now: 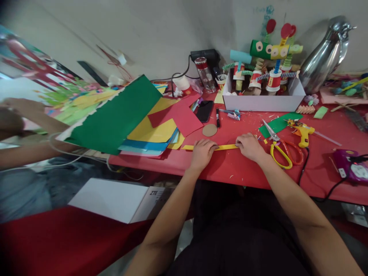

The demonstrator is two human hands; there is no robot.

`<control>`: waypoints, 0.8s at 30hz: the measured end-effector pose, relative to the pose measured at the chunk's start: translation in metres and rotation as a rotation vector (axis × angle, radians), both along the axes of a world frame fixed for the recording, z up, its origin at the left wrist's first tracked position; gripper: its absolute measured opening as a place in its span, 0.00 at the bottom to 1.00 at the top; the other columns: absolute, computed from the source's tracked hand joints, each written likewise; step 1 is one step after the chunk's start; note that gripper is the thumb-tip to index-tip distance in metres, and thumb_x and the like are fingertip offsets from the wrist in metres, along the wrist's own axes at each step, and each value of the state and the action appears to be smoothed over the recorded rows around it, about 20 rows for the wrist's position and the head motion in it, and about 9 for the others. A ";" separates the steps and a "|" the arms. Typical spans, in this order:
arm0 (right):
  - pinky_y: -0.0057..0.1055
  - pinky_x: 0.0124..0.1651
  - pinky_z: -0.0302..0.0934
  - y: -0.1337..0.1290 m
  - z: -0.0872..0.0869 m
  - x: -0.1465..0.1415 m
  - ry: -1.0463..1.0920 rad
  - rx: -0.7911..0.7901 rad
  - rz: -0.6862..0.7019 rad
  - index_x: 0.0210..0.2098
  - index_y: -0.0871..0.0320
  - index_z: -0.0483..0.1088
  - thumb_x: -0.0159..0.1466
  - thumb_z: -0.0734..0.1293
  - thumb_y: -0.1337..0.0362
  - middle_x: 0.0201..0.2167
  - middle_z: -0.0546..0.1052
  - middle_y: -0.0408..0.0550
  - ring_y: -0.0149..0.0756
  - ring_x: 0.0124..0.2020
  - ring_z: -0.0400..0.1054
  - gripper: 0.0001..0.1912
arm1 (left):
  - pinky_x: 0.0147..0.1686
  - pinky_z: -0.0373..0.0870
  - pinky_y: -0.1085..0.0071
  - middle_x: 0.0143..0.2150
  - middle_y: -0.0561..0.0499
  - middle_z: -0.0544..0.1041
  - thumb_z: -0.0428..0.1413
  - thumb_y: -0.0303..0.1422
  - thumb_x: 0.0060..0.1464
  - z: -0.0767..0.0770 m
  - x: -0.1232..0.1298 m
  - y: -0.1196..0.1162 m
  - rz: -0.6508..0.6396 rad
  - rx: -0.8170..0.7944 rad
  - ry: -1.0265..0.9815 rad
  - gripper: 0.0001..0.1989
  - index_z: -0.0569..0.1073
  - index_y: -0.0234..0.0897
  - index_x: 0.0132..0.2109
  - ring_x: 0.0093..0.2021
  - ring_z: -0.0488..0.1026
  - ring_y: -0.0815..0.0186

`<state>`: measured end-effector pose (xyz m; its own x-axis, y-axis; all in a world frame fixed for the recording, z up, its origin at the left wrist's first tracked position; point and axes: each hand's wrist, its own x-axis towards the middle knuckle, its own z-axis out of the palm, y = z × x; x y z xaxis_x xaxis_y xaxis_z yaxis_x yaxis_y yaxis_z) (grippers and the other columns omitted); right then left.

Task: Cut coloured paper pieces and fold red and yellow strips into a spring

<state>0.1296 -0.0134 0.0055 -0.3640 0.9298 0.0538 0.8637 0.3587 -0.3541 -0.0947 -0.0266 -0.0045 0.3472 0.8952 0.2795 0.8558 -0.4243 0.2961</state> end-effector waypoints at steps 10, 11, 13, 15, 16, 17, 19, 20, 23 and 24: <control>0.29 0.35 0.56 -0.001 0.012 0.002 0.096 -0.118 0.084 0.32 0.55 0.72 0.65 0.60 0.68 0.30 0.79 0.45 0.35 0.31 0.69 0.10 | 0.41 0.65 0.64 0.35 0.50 0.79 0.51 0.33 0.63 -0.003 -0.038 0.001 -0.179 -0.088 0.081 0.09 0.75 0.40 0.37 0.38 0.74 0.61; 0.29 0.34 0.56 -0.001 0.012 0.003 0.103 -0.122 0.076 0.31 0.55 0.72 0.64 0.60 0.68 0.30 0.79 0.45 0.35 0.31 0.69 0.10 | 0.42 0.66 0.65 0.35 0.50 0.79 0.51 0.33 0.62 -0.003 -0.045 0.001 -0.182 -0.086 0.062 0.09 0.76 0.40 0.38 0.39 0.74 0.62; 0.29 0.34 0.56 0.001 0.009 0.004 0.123 -0.117 0.072 0.31 0.55 0.73 0.63 0.60 0.68 0.30 0.79 0.45 0.35 0.31 0.70 0.10 | 0.41 0.68 0.66 0.35 0.50 0.79 0.50 0.32 0.63 -0.004 -0.059 -0.001 -0.160 -0.076 0.013 0.10 0.76 0.40 0.38 0.39 0.74 0.63; 0.29 0.34 0.57 0.003 0.007 0.006 0.141 -0.112 0.076 0.31 0.55 0.73 0.63 0.60 0.69 0.30 0.79 0.45 0.35 0.31 0.70 0.11 | 0.40 0.69 0.67 0.35 0.49 0.79 0.49 0.31 0.63 -0.005 -0.071 -0.004 -0.110 -0.063 -0.031 0.11 0.76 0.40 0.37 0.38 0.74 0.63; 0.28 0.34 0.57 0.004 0.007 0.007 0.147 -0.114 0.078 0.31 0.55 0.74 0.63 0.60 0.69 0.30 0.79 0.45 0.35 0.31 0.70 0.11 | 0.39 0.69 0.68 0.35 0.49 0.79 0.49 0.31 0.63 -0.005 -0.075 -0.006 -0.081 -0.053 -0.042 0.12 0.76 0.40 0.37 0.38 0.74 0.63; 0.28 0.34 0.58 0.004 0.006 0.007 0.152 -0.117 0.077 0.31 0.55 0.74 0.63 0.61 0.69 0.30 0.79 0.45 0.35 0.31 0.70 0.10 | 0.39 0.69 0.68 0.35 0.49 0.79 0.48 0.31 0.63 -0.006 -0.079 -0.008 -0.050 -0.040 -0.043 0.12 0.76 0.40 0.36 0.38 0.74 0.63; 0.28 0.34 0.58 0.005 0.008 0.007 0.152 -0.133 0.069 0.31 0.55 0.74 0.63 0.61 0.69 0.29 0.79 0.45 0.34 0.31 0.71 0.10 | 0.40 0.70 0.67 0.35 0.48 0.79 0.48 0.32 0.63 -0.008 -0.083 -0.011 -0.003 -0.007 -0.027 0.12 0.76 0.39 0.36 0.38 0.74 0.62; 0.28 0.34 0.58 0.004 0.009 0.006 0.148 -0.143 0.062 0.31 0.55 0.74 0.63 0.61 0.69 0.30 0.79 0.45 0.35 0.32 0.71 0.10 | 0.41 0.70 0.66 0.35 0.48 0.79 0.48 0.32 0.63 -0.008 -0.084 -0.012 0.011 0.008 -0.017 0.12 0.76 0.39 0.36 0.38 0.74 0.61; 0.28 0.35 0.58 0.003 0.012 0.005 0.131 -0.163 0.037 0.31 0.56 0.74 0.63 0.61 0.70 0.31 0.80 0.46 0.35 0.32 0.71 0.10 | 0.42 0.70 0.64 0.35 0.47 0.79 0.48 0.33 0.63 -0.010 -0.084 -0.014 0.016 0.025 -0.004 0.12 0.76 0.38 0.36 0.39 0.74 0.60; 0.28 0.36 0.59 0.003 0.012 0.004 0.127 -0.162 0.031 0.31 0.56 0.74 0.63 0.61 0.70 0.31 0.80 0.46 0.35 0.33 0.72 0.10 | 0.43 0.71 0.64 0.35 0.47 0.79 0.50 0.34 0.63 -0.010 -0.083 -0.015 0.010 0.025 -0.004 0.11 0.76 0.39 0.37 0.39 0.74 0.60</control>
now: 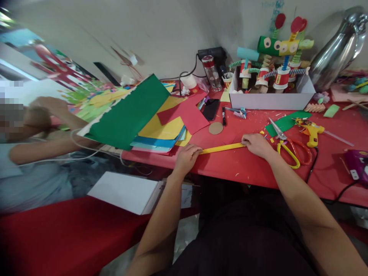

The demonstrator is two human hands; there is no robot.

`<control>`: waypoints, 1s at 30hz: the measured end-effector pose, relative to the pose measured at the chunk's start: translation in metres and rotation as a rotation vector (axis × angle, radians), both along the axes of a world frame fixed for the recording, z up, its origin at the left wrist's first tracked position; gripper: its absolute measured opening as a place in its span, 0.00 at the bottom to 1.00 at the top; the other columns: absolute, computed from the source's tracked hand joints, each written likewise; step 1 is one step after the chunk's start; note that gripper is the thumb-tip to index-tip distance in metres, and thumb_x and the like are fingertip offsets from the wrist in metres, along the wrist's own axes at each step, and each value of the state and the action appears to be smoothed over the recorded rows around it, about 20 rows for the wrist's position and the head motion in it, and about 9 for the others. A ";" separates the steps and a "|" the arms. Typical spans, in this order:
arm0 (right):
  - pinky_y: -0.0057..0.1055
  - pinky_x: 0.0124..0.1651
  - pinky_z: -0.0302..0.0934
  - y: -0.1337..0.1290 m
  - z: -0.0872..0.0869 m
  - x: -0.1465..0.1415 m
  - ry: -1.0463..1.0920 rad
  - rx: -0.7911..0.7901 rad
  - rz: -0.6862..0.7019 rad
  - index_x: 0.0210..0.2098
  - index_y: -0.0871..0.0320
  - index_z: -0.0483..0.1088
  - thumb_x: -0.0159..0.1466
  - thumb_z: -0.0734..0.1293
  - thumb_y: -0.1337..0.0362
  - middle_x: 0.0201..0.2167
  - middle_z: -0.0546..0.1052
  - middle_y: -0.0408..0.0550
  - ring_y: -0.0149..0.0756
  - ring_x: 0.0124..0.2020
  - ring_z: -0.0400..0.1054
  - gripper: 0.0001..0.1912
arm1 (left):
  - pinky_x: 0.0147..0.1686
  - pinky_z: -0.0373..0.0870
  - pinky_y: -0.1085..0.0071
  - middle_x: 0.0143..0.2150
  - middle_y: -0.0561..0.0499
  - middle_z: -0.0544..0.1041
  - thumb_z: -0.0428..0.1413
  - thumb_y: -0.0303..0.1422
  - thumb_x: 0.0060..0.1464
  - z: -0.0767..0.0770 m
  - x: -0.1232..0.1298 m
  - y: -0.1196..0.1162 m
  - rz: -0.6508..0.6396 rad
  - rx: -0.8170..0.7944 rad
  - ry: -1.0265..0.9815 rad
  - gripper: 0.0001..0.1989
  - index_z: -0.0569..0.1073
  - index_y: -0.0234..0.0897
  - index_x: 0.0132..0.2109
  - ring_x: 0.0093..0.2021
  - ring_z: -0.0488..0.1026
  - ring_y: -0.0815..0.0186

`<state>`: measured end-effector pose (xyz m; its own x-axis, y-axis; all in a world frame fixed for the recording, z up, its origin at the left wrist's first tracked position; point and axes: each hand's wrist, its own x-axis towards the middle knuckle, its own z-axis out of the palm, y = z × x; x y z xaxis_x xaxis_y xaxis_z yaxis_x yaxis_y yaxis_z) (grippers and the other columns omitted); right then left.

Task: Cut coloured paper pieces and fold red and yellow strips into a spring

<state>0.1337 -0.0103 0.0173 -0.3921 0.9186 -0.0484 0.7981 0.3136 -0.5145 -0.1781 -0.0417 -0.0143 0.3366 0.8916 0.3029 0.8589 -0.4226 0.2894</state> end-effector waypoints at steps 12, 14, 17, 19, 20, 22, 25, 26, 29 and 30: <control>0.29 0.36 0.59 0.000 -0.004 0.003 -0.005 0.073 0.053 0.32 0.56 0.74 0.64 0.61 0.69 0.31 0.80 0.46 0.35 0.32 0.71 0.10 | 0.41 0.73 0.64 0.33 0.49 0.79 0.55 0.38 0.59 -0.003 0.000 -0.005 -0.034 0.005 -0.248 0.10 0.75 0.40 0.31 0.37 0.75 0.63; 0.29 0.36 0.59 -0.001 -0.003 0.004 0.000 0.066 0.052 0.32 0.56 0.74 0.64 0.62 0.68 0.31 0.80 0.46 0.35 0.33 0.71 0.10 | 0.39 0.73 0.66 0.31 0.50 0.78 0.55 0.37 0.58 -0.002 0.000 -0.005 0.007 -0.027 -0.314 0.11 0.75 0.40 0.30 0.35 0.75 0.64; 0.29 0.36 0.59 -0.001 -0.002 0.003 0.006 0.052 0.043 0.33 0.55 0.75 0.64 0.62 0.68 0.32 0.80 0.46 0.35 0.33 0.72 0.09 | 0.36 0.73 0.69 0.30 0.51 0.78 0.55 0.37 0.57 -0.002 -0.001 -0.004 0.048 -0.069 -0.405 0.10 0.75 0.39 0.29 0.32 0.74 0.66; 0.29 0.36 0.59 -0.001 -0.002 0.003 -0.001 0.049 0.035 0.33 0.55 0.75 0.64 0.62 0.68 0.32 0.81 0.46 0.35 0.34 0.72 0.09 | 0.36 0.73 0.69 0.29 0.51 0.79 0.55 0.36 0.56 -0.003 -0.001 -0.003 0.064 -0.076 -0.438 0.10 0.76 0.39 0.30 0.32 0.74 0.66; 0.29 0.36 0.59 -0.001 -0.002 0.002 -0.008 0.045 0.032 0.33 0.55 0.75 0.64 0.62 0.68 0.32 0.81 0.46 0.35 0.34 0.72 0.09 | 0.36 0.73 0.69 0.30 0.51 0.79 0.55 0.36 0.56 -0.004 -0.002 -0.003 0.079 -0.074 -0.448 0.09 0.77 0.39 0.31 0.31 0.74 0.66; 0.29 0.36 0.59 -0.001 -0.001 0.002 -0.016 0.033 0.027 0.33 0.56 0.75 0.64 0.62 0.68 0.33 0.81 0.47 0.36 0.34 0.73 0.09 | 0.35 0.73 0.70 0.30 0.51 0.79 0.56 0.36 0.55 -0.005 -0.002 -0.002 0.100 -0.079 -0.454 0.08 0.79 0.39 0.36 0.31 0.74 0.66; 0.29 0.36 0.59 0.000 -0.002 0.004 0.005 0.026 0.043 0.32 0.56 0.75 0.63 0.62 0.69 0.32 0.81 0.46 0.35 0.34 0.73 0.09 | 0.33 0.72 0.70 0.29 0.51 0.79 0.56 0.35 0.55 -0.006 -0.002 -0.001 0.089 -0.106 -0.463 0.09 0.80 0.40 0.37 0.30 0.74 0.66; 0.29 0.36 0.59 0.000 -0.002 0.004 0.021 0.031 0.054 0.32 0.56 0.75 0.63 0.62 0.69 0.31 0.80 0.46 0.35 0.33 0.72 0.09 | 0.32 0.72 0.70 0.28 0.51 0.79 0.56 0.35 0.55 -0.006 -0.002 0.000 0.083 -0.115 -0.468 0.08 0.80 0.40 0.35 0.30 0.74 0.66; 0.28 0.35 0.59 0.001 -0.003 0.006 0.082 0.063 0.077 0.31 0.55 0.74 0.63 0.62 0.68 0.30 0.80 0.44 0.34 0.32 0.72 0.09 | 0.32 0.72 0.70 0.29 0.51 0.79 0.57 0.35 0.54 -0.006 -0.001 0.001 0.115 -0.139 -0.484 0.08 0.80 0.40 0.32 0.30 0.74 0.66; 0.28 0.35 0.59 0.001 -0.004 0.007 0.106 0.074 0.081 0.31 0.55 0.74 0.62 0.62 0.68 0.30 0.80 0.44 0.33 0.31 0.72 0.09 | 0.33 0.72 0.70 0.29 0.51 0.80 0.57 0.35 0.54 -0.006 0.000 0.002 0.141 -0.146 -0.481 0.08 0.80 0.40 0.32 0.30 0.74 0.65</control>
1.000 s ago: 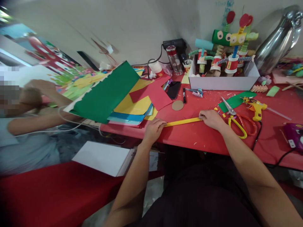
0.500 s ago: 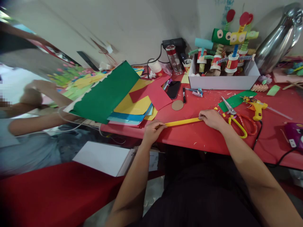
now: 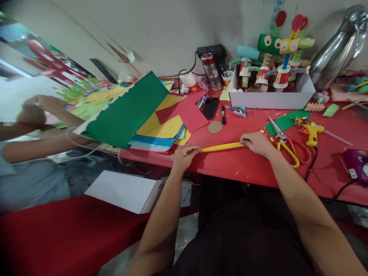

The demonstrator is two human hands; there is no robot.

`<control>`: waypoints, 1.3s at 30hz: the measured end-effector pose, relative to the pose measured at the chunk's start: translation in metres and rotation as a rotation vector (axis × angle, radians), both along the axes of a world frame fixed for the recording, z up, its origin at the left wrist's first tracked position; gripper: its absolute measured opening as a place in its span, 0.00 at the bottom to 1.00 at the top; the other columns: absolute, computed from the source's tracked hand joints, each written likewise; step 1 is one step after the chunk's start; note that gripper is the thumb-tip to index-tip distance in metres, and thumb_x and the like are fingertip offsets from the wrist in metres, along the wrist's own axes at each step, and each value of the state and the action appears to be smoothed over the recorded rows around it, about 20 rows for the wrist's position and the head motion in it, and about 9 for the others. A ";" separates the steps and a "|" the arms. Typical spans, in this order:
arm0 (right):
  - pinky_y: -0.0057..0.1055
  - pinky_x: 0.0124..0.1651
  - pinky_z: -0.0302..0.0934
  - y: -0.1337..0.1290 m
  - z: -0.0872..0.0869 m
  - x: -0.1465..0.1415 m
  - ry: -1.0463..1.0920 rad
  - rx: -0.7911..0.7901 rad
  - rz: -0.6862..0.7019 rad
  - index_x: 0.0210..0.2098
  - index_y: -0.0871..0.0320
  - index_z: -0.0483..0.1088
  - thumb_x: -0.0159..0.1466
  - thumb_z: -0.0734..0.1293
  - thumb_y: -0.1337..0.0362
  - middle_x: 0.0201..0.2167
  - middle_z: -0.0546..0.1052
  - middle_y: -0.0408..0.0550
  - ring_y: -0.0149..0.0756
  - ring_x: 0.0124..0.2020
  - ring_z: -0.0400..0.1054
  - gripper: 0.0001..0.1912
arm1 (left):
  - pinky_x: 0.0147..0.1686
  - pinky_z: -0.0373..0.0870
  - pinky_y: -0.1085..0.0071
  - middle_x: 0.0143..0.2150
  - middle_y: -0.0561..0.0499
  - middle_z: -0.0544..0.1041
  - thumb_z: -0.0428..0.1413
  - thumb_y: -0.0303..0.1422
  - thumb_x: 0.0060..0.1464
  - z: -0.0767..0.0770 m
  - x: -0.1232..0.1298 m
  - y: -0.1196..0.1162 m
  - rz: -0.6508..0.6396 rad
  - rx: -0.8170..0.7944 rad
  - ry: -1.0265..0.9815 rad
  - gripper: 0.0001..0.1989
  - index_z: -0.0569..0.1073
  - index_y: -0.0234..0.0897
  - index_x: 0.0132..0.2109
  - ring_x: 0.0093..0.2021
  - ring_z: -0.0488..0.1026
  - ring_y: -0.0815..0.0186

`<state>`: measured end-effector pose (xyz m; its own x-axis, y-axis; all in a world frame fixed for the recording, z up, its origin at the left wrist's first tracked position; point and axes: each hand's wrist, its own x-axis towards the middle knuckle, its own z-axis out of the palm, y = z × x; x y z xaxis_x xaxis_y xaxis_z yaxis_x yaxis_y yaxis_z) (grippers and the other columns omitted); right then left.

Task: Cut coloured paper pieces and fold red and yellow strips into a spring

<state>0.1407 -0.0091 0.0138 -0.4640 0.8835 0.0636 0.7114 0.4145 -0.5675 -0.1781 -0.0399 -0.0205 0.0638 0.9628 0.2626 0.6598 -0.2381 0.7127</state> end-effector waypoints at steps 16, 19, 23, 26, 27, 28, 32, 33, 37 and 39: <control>0.34 0.36 0.56 -0.020 0.005 0.017 -0.499 0.554 0.222 0.35 0.59 0.75 0.63 0.59 0.76 0.32 0.78 0.51 0.38 0.34 0.68 0.14 | 0.40 0.67 0.63 0.34 0.46 0.78 0.47 0.24 0.62 0.022 0.005 -0.002 -0.400 0.513 0.825 0.15 0.78 0.35 0.47 0.36 0.71 0.61; 0.35 0.38 0.59 -0.025 0.003 0.020 -0.519 0.596 0.252 0.39 0.59 0.76 0.65 0.58 0.75 0.33 0.79 0.51 0.39 0.35 0.69 0.16 | 0.40 0.66 0.63 0.33 0.47 0.76 0.46 0.24 0.63 0.021 0.006 -0.006 -0.399 0.495 0.878 0.18 0.74 0.37 0.54 0.35 0.71 0.61; 0.35 0.39 0.63 -0.030 0.000 0.023 -0.509 0.620 0.261 0.42 0.59 0.76 0.66 0.58 0.75 0.37 0.80 0.53 0.39 0.38 0.70 0.16 | 0.40 0.65 0.64 0.31 0.49 0.74 0.47 0.26 0.63 0.019 0.007 -0.005 -0.411 0.501 0.889 0.17 0.75 0.39 0.53 0.36 0.70 0.62; 0.35 0.39 0.64 -0.035 -0.004 0.023 -0.494 0.623 0.225 0.43 0.60 0.76 0.65 0.59 0.76 0.39 0.81 0.53 0.40 0.39 0.71 0.16 | 0.40 0.65 0.64 0.29 0.49 0.73 0.47 0.27 0.64 0.018 0.007 -0.003 -0.399 0.485 0.873 0.16 0.76 0.40 0.51 0.35 0.70 0.62; 0.35 0.38 0.64 -0.037 -0.005 0.022 -0.497 0.625 0.211 0.44 0.61 0.76 0.64 0.59 0.77 0.39 0.81 0.53 0.40 0.40 0.71 0.16 | 0.40 0.65 0.63 0.29 0.49 0.73 0.47 0.27 0.64 0.018 0.007 -0.003 -0.394 0.468 0.867 0.16 0.76 0.41 0.51 0.36 0.70 0.61; 0.35 0.38 0.65 -0.039 -0.006 0.021 -0.505 0.628 0.201 0.45 0.61 0.76 0.64 0.59 0.77 0.40 0.81 0.53 0.40 0.40 0.71 0.17 | 0.40 0.65 0.63 0.29 0.49 0.73 0.47 0.27 0.63 0.018 0.008 -0.004 -0.389 0.452 0.865 0.16 0.77 0.41 0.50 0.36 0.70 0.61; 0.34 0.39 0.66 -0.045 -0.005 0.016 -0.563 0.648 0.174 0.46 0.64 0.75 0.63 0.59 0.79 0.41 0.81 0.53 0.40 0.40 0.72 0.18 | 0.39 0.66 0.63 0.31 0.47 0.75 0.46 0.27 0.64 0.018 0.016 -0.012 -0.336 0.436 0.902 0.16 0.77 0.38 0.49 0.38 0.71 0.60; 0.35 0.39 0.67 -0.046 -0.005 0.015 -0.577 0.650 0.170 0.46 0.65 0.75 0.63 0.59 0.79 0.40 0.81 0.54 0.41 0.39 0.72 0.18 | 0.39 0.66 0.63 0.32 0.46 0.75 0.46 0.27 0.64 0.018 0.019 -0.014 -0.316 0.432 0.913 0.16 0.77 0.37 0.49 0.39 0.71 0.60; 0.35 0.38 0.68 -0.050 -0.004 0.012 -0.605 0.653 0.161 0.47 0.66 0.75 0.62 0.59 0.79 0.41 0.81 0.56 0.41 0.39 0.73 0.18 | 0.38 0.68 0.65 0.36 0.45 0.78 0.44 0.27 0.65 0.019 0.029 -0.024 -0.237 0.336 0.940 0.17 0.76 0.35 0.50 0.40 0.72 0.60; 0.34 0.39 0.69 -0.051 -0.005 0.013 -0.590 0.657 0.151 0.48 0.66 0.75 0.62 0.59 0.79 0.43 0.81 0.56 0.42 0.41 0.74 0.19 | 0.36 0.69 0.65 0.38 0.44 0.79 0.43 0.26 0.65 0.021 0.033 -0.028 -0.200 0.269 0.959 0.18 0.75 0.35 0.51 0.41 0.73 0.59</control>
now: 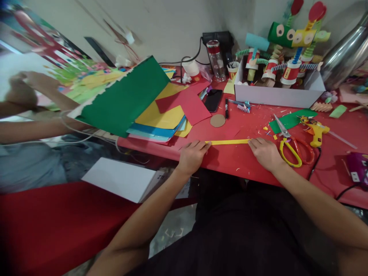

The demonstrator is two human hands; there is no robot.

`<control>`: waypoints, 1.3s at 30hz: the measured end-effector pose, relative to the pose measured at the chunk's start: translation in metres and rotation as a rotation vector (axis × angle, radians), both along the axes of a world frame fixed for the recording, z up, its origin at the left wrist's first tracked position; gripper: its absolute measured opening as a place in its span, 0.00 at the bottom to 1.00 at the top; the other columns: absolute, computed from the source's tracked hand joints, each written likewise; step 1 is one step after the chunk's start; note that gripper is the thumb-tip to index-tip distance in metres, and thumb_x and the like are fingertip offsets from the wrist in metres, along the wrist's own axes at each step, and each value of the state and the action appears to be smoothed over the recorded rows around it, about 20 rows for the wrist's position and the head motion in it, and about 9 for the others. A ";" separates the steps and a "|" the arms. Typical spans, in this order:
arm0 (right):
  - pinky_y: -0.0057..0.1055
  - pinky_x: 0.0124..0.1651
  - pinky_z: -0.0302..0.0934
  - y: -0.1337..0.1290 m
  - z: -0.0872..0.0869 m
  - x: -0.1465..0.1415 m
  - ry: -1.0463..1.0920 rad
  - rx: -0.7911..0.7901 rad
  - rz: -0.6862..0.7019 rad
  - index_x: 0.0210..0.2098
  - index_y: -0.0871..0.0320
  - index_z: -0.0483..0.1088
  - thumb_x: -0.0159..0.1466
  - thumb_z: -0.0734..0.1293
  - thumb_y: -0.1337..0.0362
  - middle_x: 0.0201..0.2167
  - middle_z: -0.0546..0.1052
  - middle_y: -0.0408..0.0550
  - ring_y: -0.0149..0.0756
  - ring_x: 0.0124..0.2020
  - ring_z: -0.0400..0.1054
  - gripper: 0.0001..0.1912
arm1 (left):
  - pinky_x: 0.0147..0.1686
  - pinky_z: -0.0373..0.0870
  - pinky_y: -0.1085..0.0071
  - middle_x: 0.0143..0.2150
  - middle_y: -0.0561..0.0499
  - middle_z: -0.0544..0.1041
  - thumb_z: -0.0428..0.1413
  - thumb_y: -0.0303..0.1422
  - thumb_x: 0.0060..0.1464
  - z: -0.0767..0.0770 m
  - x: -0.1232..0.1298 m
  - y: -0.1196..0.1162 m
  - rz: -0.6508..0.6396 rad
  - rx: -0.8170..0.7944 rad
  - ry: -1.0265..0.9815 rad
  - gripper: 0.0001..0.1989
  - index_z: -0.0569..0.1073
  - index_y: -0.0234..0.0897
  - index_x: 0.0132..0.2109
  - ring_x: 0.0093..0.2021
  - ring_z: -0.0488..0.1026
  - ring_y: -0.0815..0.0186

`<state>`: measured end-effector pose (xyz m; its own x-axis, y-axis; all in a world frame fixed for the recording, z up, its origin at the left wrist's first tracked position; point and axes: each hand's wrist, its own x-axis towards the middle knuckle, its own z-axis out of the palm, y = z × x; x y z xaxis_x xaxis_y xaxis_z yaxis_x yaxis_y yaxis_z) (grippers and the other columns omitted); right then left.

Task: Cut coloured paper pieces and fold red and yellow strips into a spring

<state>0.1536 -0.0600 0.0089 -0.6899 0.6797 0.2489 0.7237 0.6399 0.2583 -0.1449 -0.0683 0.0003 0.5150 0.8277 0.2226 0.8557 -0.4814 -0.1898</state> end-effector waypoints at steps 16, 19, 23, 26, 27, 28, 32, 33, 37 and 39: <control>0.39 0.47 0.71 -0.003 -0.007 0.004 0.116 -0.100 -0.063 0.51 0.64 0.74 0.61 0.57 0.80 0.48 0.80 0.58 0.44 0.48 0.75 0.24 | 0.53 0.71 0.55 0.52 0.41 0.79 0.45 0.21 0.56 -0.021 -0.019 -0.022 0.264 0.027 -0.269 0.26 0.72 0.39 0.58 0.51 0.76 0.56; 0.37 0.47 0.71 -0.003 -0.007 0.003 0.115 -0.115 -0.063 0.51 0.65 0.74 0.61 0.58 0.80 0.48 0.80 0.58 0.43 0.49 0.75 0.23 | 0.57 0.69 0.54 0.56 0.42 0.77 0.45 0.19 0.53 -0.020 -0.018 -0.028 0.320 0.009 -0.314 0.29 0.70 0.40 0.60 0.54 0.75 0.57; 0.38 0.44 0.71 -0.004 -0.009 0.000 0.112 -0.118 -0.089 0.51 0.64 0.74 0.61 0.58 0.80 0.48 0.80 0.58 0.44 0.48 0.75 0.23 | 0.61 0.59 0.41 0.54 0.36 0.77 0.48 0.20 0.52 -0.005 -0.005 -0.028 0.437 -0.065 -0.286 0.26 0.73 0.34 0.57 0.62 0.67 0.48; 0.37 0.44 0.71 -0.004 -0.010 -0.002 0.094 -0.099 -0.085 0.50 0.62 0.74 0.61 0.58 0.80 0.48 0.80 0.57 0.43 0.47 0.75 0.22 | 0.65 0.49 0.37 0.59 0.33 0.72 0.50 0.24 0.54 0.007 0.025 -0.017 0.422 -0.045 -0.281 0.22 0.73 0.29 0.56 0.69 0.55 0.44; 0.36 0.44 0.71 -0.004 -0.010 -0.003 0.090 -0.096 -0.080 0.50 0.63 0.74 0.61 0.59 0.79 0.48 0.80 0.58 0.43 0.47 0.75 0.22 | 0.65 0.50 0.39 0.62 0.35 0.70 0.49 0.25 0.56 0.008 0.038 -0.012 0.348 -0.056 -0.293 0.23 0.72 0.30 0.58 0.70 0.54 0.46; 0.36 0.43 0.72 -0.004 -0.009 -0.003 0.087 -0.096 -0.078 0.50 0.64 0.74 0.61 0.59 0.79 0.47 0.80 0.58 0.43 0.47 0.75 0.21 | 0.65 0.53 0.42 0.63 0.37 0.69 0.48 0.25 0.57 0.009 0.051 -0.007 0.245 -0.094 -0.301 0.23 0.70 0.31 0.60 0.70 0.55 0.49; 0.35 0.44 0.72 -0.005 -0.005 -0.004 0.084 -0.093 -0.083 0.49 0.63 0.75 0.62 0.60 0.79 0.47 0.80 0.58 0.42 0.46 0.76 0.20 | 0.67 0.54 0.51 0.66 0.46 0.66 0.43 0.32 0.65 0.003 0.090 0.004 -0.068 -0.306 -0.286 0.23 0.63 0.39 0.65 0.68 0.59 0.60; 0.35 0.45 0.71 -0.005 -0.005 -0.004 0.083 -0.090 -0.083 0.49 0.62 0.75 0.62 0.60 0.78 0.47 0.80 0.57 0.42 0.46 0.76 0.20 | 0.67 0.52 0.51 0.67 0.46 0.65 0.43 0.34 0.66 0.001 0.094 0.005 -0.074 -0.326 -0.282 0.23 0.62 0.40 0.66 0.68 0.59 0.60; 0.35 0.47 0.70 -0.007 -0.002 -0.003 0.074 -0.093 -0.098 0.50 0.61 0.74 0.63 0.60 0.78 0.48 0.80 0.55 0.40 0.48 0.75 0.19 | 0.67 0.51 0.49 0.68 0.46 0.63 0.43 0.37 0.66 -0.003 0.092 0.003 -0.073 -0.331 -0.262 0.24 0.60 0.42 0.67 0.69 0.58 0.59; 0.35 0.45 0.70 -0.009 0.001 0.001 0.062 -0.107 -0.172 0.49 0.62 0.74 0.63 0.60 0.78 0.47 0.80 0.56 0.42 0.46 0.76 0.18 | 0.66 0.52 0.48 0.67 0.46 0.64 0.43 0.36 0.66 -0.004 0.089 0.002 -0.089 -0.317 -0.260 0.23 0.61 0.43 0.66 0.69 0.58 0.58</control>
